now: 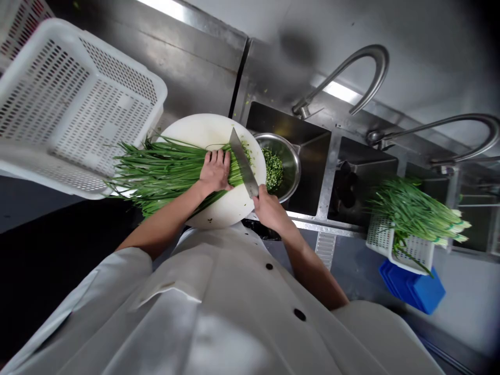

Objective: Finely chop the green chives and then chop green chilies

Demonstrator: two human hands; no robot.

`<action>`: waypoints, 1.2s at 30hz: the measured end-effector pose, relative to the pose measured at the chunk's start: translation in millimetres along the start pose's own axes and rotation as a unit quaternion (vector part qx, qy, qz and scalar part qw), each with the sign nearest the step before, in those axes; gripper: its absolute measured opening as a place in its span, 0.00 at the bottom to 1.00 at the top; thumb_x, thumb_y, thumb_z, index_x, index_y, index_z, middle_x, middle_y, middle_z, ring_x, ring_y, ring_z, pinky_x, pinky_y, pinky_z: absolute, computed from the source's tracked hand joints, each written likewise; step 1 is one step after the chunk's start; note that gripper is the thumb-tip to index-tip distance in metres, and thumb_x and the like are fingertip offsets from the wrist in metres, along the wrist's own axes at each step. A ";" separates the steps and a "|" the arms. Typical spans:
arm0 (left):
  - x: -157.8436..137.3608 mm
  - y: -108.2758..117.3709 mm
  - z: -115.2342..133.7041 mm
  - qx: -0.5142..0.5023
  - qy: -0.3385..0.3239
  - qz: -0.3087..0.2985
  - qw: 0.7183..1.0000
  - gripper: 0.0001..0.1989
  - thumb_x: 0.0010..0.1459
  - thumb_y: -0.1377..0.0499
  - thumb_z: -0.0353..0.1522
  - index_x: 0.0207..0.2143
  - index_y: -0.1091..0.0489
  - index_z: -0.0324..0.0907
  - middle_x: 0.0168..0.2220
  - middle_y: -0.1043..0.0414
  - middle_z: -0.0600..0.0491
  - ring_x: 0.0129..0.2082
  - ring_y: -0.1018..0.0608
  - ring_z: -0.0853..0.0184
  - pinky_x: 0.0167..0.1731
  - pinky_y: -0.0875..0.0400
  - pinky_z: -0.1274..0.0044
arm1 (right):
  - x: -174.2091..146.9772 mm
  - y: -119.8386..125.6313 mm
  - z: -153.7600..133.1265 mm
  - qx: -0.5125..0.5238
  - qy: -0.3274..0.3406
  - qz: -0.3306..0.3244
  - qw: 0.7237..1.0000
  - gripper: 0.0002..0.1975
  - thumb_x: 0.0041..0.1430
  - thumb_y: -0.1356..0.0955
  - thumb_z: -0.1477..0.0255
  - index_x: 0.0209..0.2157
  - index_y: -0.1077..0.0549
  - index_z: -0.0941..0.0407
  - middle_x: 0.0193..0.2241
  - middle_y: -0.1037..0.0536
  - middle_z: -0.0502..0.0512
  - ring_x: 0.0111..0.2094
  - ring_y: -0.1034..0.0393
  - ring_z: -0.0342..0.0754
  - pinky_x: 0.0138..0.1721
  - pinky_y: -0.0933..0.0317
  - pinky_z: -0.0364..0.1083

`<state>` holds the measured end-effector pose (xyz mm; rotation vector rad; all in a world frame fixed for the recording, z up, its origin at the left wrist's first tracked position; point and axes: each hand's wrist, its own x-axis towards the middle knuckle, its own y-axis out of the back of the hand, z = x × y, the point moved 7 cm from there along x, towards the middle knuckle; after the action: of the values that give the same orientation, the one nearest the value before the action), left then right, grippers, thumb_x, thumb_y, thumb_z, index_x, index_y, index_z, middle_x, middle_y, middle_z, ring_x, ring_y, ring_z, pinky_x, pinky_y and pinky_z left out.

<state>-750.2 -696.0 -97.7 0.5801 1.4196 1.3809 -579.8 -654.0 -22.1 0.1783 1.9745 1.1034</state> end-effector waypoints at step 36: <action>-15.7 4.6 -30.4 -0.012 0.013 -0.042 0.999 0.74 0.41 0.32 0.60 0.75 0.63 0.26 0.74 0.60 0.28 0.74 0.58 0.35 0.71 0.67 0.54 | -44.4 7.6 3.8 -0.001 -0.002 0.029 1.000 0.16 0.73 0.42 0.69 0.56 0.38 0.60 0.34 0.20 0.63 0.36 0.23 0.58 0.35 0.42 0.47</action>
<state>-772.8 -721.8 -93.9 0.4839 1.4308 1.3405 -550.9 -668.6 9.6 0.2385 1.9748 1.1425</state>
